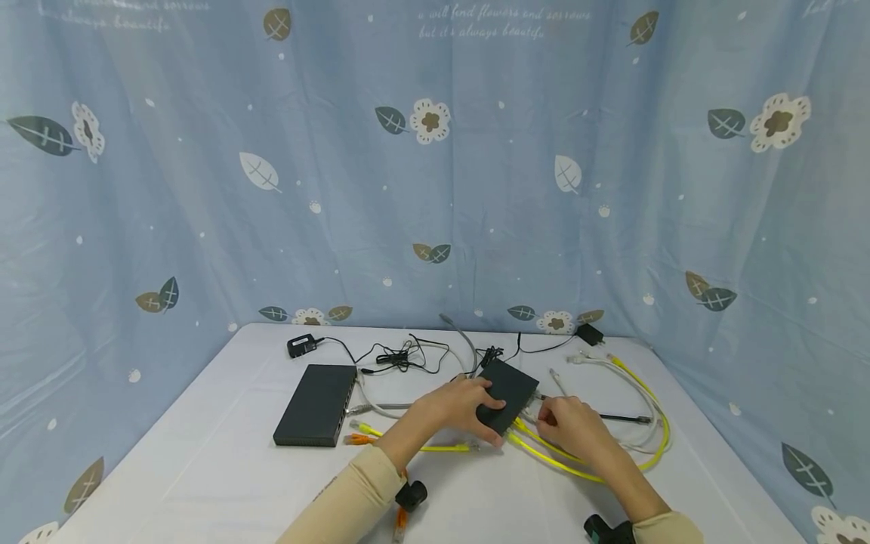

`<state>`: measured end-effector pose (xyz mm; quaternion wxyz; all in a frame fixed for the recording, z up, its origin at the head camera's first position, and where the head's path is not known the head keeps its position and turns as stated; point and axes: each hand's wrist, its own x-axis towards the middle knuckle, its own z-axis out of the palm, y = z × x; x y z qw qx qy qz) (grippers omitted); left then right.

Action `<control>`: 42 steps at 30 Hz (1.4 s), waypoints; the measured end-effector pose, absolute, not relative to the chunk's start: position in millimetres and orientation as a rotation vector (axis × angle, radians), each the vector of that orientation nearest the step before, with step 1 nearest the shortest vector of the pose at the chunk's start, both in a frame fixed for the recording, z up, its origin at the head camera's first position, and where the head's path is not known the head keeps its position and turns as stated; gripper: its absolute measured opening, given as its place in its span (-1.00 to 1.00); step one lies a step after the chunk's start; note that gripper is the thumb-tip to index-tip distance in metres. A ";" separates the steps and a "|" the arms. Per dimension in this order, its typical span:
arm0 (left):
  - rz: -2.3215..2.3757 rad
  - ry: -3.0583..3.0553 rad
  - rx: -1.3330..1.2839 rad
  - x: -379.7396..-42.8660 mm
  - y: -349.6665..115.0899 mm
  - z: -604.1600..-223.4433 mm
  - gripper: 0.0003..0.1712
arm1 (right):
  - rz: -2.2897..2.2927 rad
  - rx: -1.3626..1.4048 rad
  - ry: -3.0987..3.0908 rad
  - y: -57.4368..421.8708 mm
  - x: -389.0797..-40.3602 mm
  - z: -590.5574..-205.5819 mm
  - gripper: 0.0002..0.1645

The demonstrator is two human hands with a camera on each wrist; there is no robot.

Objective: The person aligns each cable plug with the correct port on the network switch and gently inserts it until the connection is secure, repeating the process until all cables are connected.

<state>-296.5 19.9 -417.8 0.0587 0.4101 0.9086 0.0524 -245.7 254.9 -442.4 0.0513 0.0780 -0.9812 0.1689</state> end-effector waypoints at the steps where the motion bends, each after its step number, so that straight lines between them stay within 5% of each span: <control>1: 0.167 2.751 1.233 -295.9 20.1 -417.9 -0.16 | 0.511 0.234 -2.993 255.2 -245.7 -442.4 -0.89; 42: 0.236 2.752 1.091 -291.5 22.2 -417.9 -0.19 | 0.548 0.245 -2.962 256.2 -246.2 -442.5 -0.89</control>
